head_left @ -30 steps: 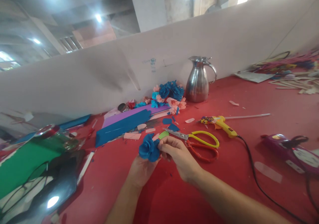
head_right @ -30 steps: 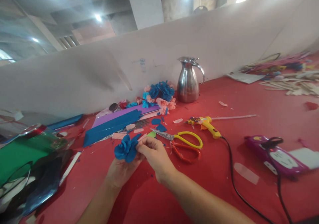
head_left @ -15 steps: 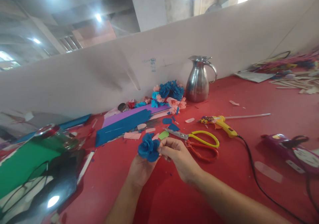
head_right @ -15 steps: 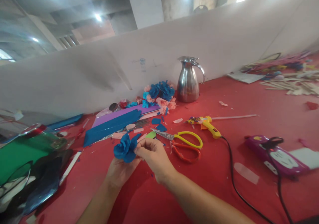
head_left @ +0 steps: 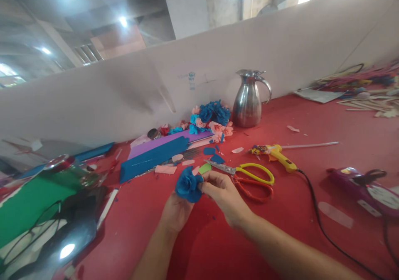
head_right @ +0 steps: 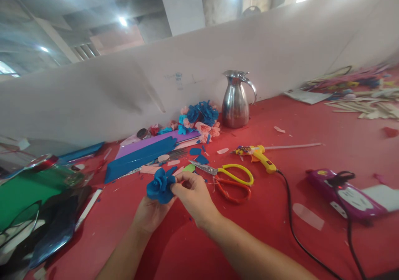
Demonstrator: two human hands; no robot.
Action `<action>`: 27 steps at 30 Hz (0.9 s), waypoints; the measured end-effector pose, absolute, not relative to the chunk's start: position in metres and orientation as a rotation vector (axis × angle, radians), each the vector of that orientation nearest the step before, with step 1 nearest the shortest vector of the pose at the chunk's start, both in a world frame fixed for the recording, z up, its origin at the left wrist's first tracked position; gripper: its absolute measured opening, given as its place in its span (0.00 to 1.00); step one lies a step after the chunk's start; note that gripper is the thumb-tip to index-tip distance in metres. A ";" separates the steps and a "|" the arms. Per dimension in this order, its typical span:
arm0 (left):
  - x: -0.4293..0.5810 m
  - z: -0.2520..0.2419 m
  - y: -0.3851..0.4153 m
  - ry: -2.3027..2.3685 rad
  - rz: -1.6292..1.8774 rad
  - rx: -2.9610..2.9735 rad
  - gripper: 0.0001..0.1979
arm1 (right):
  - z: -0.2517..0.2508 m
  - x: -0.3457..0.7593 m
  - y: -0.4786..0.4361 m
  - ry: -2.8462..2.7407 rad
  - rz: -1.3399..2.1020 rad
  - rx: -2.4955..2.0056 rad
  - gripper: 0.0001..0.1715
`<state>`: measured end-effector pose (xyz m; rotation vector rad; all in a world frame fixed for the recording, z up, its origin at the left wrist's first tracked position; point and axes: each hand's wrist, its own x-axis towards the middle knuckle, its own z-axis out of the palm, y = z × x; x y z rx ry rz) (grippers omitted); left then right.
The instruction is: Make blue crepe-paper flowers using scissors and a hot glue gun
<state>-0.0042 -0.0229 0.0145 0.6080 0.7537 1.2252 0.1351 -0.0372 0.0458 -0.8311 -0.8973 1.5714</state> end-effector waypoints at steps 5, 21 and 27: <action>-0.003 0.015 -0.021 0.764 1.234 0.620 0.15 | 0.049 0.136 -0.039 -0.936 1.568 -0.817 0.05; -0.008 0.012 -0.023 0.815 1.231 0.574 0.11 | 0.054 0.138 -0.039 -0.893 1.624 -0.805 0.14; -0.007 0.013 -0.022 0.830 1.204 0.586 0.11 | 0.052 0.138 -0.036 -0.822 1.532 -0.807 0.10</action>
